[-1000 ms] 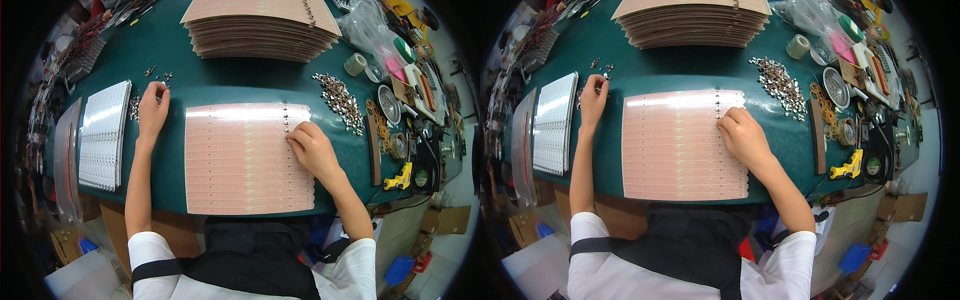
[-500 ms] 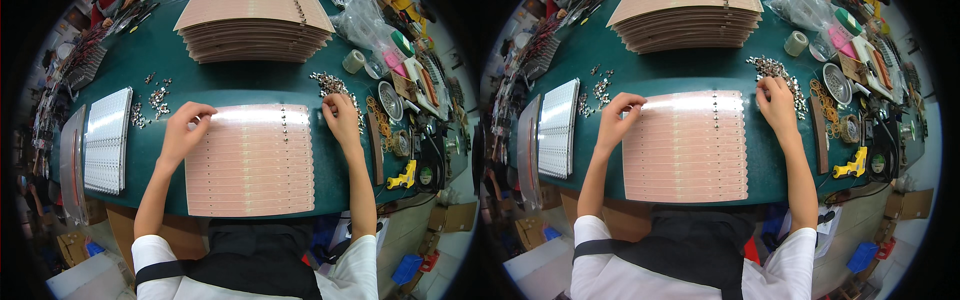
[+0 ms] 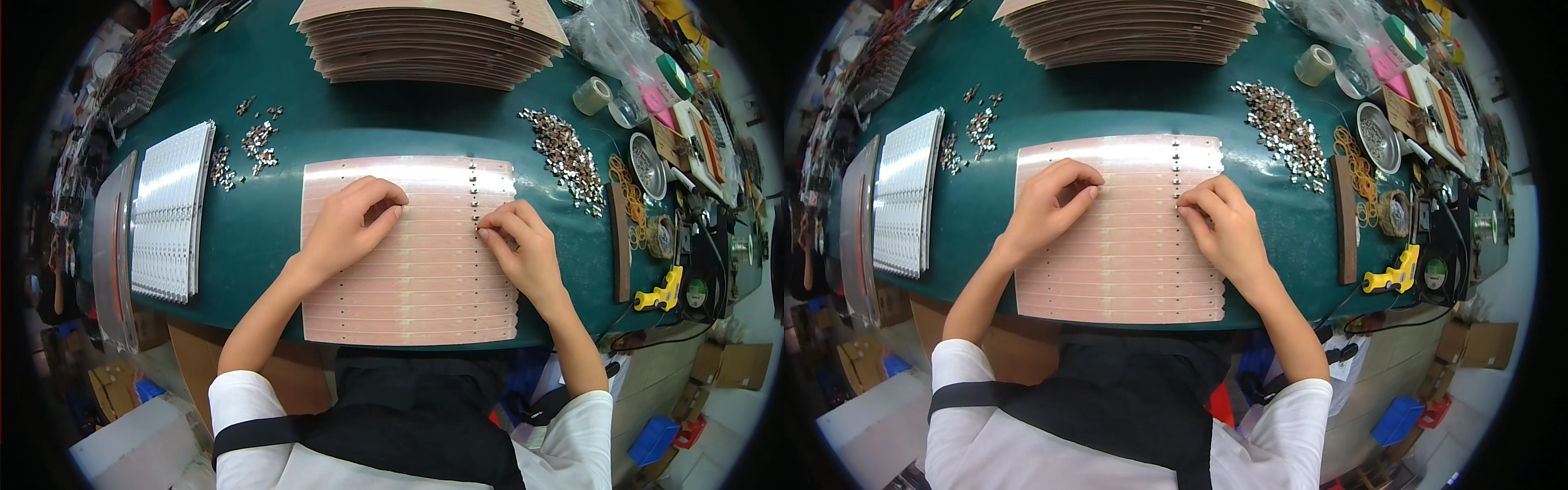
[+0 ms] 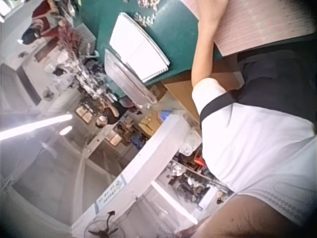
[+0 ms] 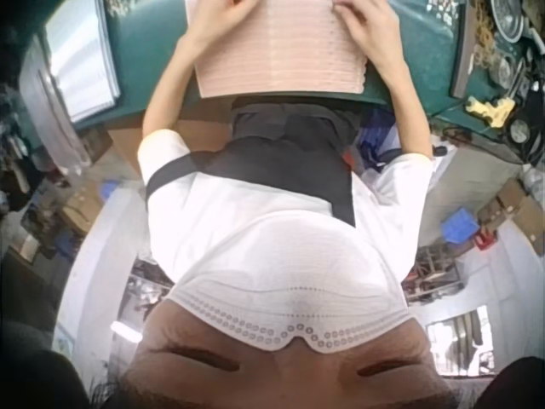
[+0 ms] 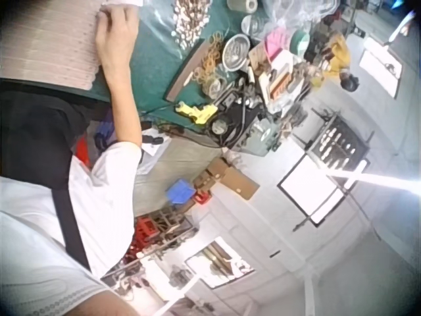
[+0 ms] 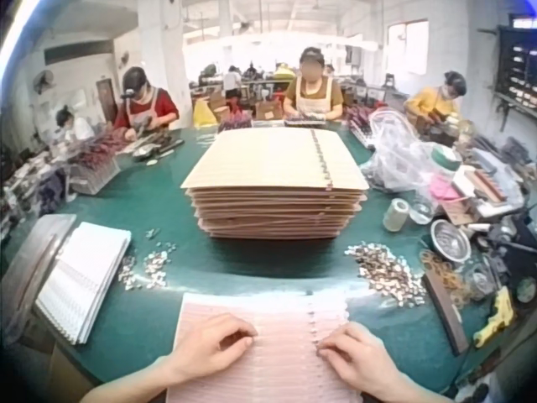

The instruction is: The person attaches small metal components onto a panel sheet by hand, places the completed sheet onto a stack, and attaches more metal components onto a new panel sheet.

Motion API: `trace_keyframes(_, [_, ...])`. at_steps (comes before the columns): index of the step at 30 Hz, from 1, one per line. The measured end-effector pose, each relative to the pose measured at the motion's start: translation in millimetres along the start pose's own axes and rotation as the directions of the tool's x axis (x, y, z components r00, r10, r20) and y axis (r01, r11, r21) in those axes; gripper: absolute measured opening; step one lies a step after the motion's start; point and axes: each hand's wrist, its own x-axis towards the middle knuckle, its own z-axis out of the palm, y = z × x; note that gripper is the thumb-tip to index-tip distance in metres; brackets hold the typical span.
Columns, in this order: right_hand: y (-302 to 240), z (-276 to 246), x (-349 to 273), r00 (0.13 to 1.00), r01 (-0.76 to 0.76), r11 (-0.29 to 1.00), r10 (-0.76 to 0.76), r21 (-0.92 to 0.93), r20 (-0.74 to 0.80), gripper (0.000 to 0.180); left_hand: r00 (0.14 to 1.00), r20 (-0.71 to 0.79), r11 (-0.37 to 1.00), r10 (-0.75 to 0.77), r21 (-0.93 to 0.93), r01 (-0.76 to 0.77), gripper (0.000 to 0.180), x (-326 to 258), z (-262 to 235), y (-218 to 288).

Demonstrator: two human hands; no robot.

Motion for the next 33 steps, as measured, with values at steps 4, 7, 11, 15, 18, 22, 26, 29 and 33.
trace_keyframes(4, [2,3,-1,1.000,-0.016,1.000,0.016,-0.014,-0.008,0.009,1.000,-0.016,1.000,-0.001,-0.009,0.001,0.011,-6,-1,-1])
trace_keyframes(7, [0,4,1,1.000,-0.021,1.000,0.021,-0.014,0.004,0.009,0.999,-0.044,0.999,-0.016,-0.040,0.014,0.013,-8,-1,-3])
trace_keyframes(11, [1,4,2,1.000,-0.006,1.000,0.007,-0.016,0.021,0.008,0.998,-0.059,0.999,0.006,-0.052,-0.009,0.016,-10,-1,-5])
trace_keyframes(15, [-1,6,2,0.999,-0.029,0.999,0.029,0.014,0.017,0.008,0.998,-0.066,0.997,-0.020,-0.076,0.015,0.017,-10,-1,-3])
trace_keyframes(18, [-1,6,2,1.000,0.018,0.999,-0.017,-0.045,0.021,0.006,0.996,-0.084,0.991,-0.039,-0.134,0.027,0.017,-10,0,-4])
trace_keyframes(22, [1,3,4,0.989,0.147,0.974,-0.142,-0.175,0.040,0.006,0.998,-0.055,0.994,-0.029,-0.110,0.023,0.016,-8,-1,-3])
trace_keyframes(26, [3,-6,8,0.990,0.140,0.978,-0.133,-0.156,0.053,0.006,1.000,0.018,0.997,0.015,-0.071,-0.014,0.015,-7,-3,2])
trace_keyframes(29, [17,-33,23,1.000,0.011,0.991,-0.009,-0.133,0.013,0.011,0.999,0.039,0.991,-0.015,-0.134,0.020,0.015,-11,-2,8])
trace_keyframes(33, [64,-59,39,0.983,-0.079,0.922,0.008,-0.378,-0.186,0.011,0.983,0.141,0.921,-0.121,-0.354,0.164,0.015,-1,12,20])
